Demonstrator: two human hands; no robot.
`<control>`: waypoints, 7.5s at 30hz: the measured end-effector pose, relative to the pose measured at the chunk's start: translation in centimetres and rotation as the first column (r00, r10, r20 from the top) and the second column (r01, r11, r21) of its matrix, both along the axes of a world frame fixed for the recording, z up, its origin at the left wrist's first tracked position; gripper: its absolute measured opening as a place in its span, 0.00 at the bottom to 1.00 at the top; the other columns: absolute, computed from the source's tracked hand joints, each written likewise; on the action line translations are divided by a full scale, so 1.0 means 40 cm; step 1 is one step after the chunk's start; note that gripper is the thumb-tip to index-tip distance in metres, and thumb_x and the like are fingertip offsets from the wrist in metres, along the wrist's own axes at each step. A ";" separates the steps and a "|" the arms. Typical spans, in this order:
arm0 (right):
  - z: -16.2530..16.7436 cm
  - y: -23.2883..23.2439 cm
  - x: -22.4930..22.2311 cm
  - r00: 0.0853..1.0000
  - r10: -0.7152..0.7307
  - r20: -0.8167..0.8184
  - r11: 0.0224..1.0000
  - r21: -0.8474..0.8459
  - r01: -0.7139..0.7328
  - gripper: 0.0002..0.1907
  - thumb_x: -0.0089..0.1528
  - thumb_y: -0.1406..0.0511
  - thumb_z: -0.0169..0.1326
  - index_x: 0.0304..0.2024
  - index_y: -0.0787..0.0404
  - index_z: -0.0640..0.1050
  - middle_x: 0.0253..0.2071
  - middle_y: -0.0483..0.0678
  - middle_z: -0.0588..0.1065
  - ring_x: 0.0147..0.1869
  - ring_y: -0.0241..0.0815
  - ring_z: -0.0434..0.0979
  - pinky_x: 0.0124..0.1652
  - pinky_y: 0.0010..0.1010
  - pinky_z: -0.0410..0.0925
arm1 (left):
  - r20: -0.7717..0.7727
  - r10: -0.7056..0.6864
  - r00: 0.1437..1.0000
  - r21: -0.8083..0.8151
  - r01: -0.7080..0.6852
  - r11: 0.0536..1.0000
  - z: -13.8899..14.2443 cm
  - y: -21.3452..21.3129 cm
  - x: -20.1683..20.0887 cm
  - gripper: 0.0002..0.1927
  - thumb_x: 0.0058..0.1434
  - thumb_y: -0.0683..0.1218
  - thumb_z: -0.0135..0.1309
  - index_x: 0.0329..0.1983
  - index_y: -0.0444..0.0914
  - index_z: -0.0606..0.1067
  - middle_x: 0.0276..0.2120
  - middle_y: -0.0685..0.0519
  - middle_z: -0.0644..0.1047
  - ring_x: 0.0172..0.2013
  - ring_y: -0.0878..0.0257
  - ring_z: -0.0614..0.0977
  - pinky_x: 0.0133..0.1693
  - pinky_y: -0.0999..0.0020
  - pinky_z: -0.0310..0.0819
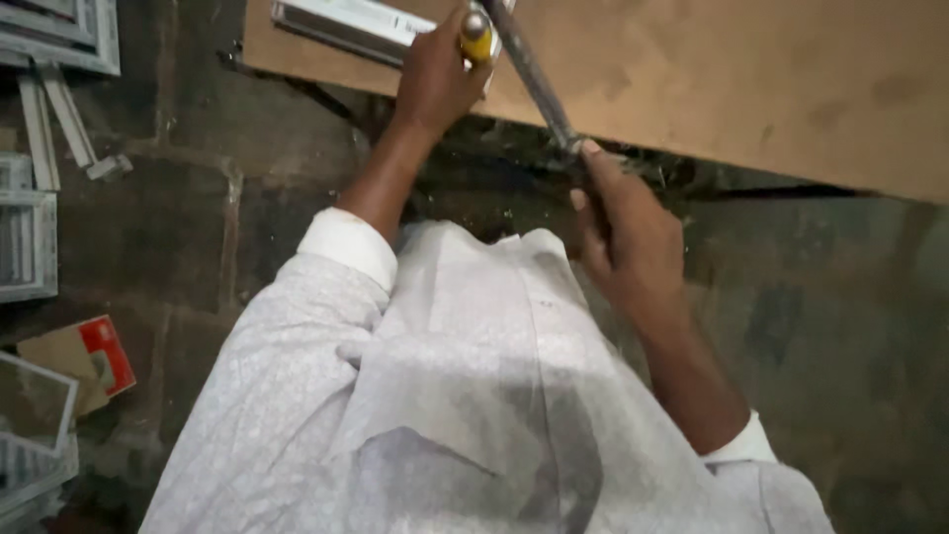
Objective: The person sits at a low workbench assembling a white uPVC window frame. They hold the frame steady with one hand while using a mallet and a yellow-handled tool to seat and fasten the frame corners, working around the frame on the board, then lift the assembled frame and carry it across the workshop floor.
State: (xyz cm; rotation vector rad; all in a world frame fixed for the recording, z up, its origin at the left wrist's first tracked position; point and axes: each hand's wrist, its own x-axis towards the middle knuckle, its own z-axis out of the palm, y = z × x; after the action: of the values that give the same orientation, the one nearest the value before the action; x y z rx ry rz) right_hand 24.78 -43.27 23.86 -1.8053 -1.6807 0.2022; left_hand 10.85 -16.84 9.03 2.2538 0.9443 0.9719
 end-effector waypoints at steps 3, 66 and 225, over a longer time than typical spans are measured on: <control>0.000 -0.003 -0.009 1.000 -0.001 -0.008 0.998 0.055 0.001 0.27 0.70 0.69 0.60 0.70 0.56 0.68 0.40 0.55 0.73 0.37 0.54 0.76 0.38 0.41 0.69 | 0.052 -0.053 0.997 -0.193 0.062 0.979 -0.002 -0.006 0.000 0.25 0.60 0.43 0.67 0.60 0.42 0.72 0.35 0.43 0.83 0.39 0.47 0.87 0.40 0.55 0.81; -0.513 -0.019 0.147 0.079 -0.699 -0.711 0.684 -0.632 0.363 0.14 0.68 0.60 0.56 0.54 0.56 0.74 0.26 0.44 0.73 0.23 0.36 0.69 0.21 0.31 0.62 | 0.642 0.341 0.687 -0.600 0.173 0.781 -0.016 -0.103 -0.247 0.16 0.70 0.37 0.65 0.57 0.31 0.73 0.50 0.53 0.77 0.51 0.65 0.80 0.56 0.69 0.78; 0.081 0.134 0.097 0.966 0.258 0.030 0.964 -0.078 -0.256 0.32 0.70 0.70 0.59 0.74 0.54 0.64 0.44 0.58 0.76 0.42 0.59 0.79 0.42 0.46 0.71 | 0.023 0.207 0.978 0.037 -0.208 0.977 -0.039 0.030 -0.014 0.16 0.67 0.49 0.65 0.49 0.35 0.75 0.35 0.44 0.84 0.38 0.48 0.86 0.41 0.53 0.81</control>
State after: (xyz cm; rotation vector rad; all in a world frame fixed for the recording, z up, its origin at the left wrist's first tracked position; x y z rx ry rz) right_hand 28.65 -37.91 27.09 -1.6471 -1.9577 0.3460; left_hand 10.30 -15.63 7.47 2.2057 1.1806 1.1079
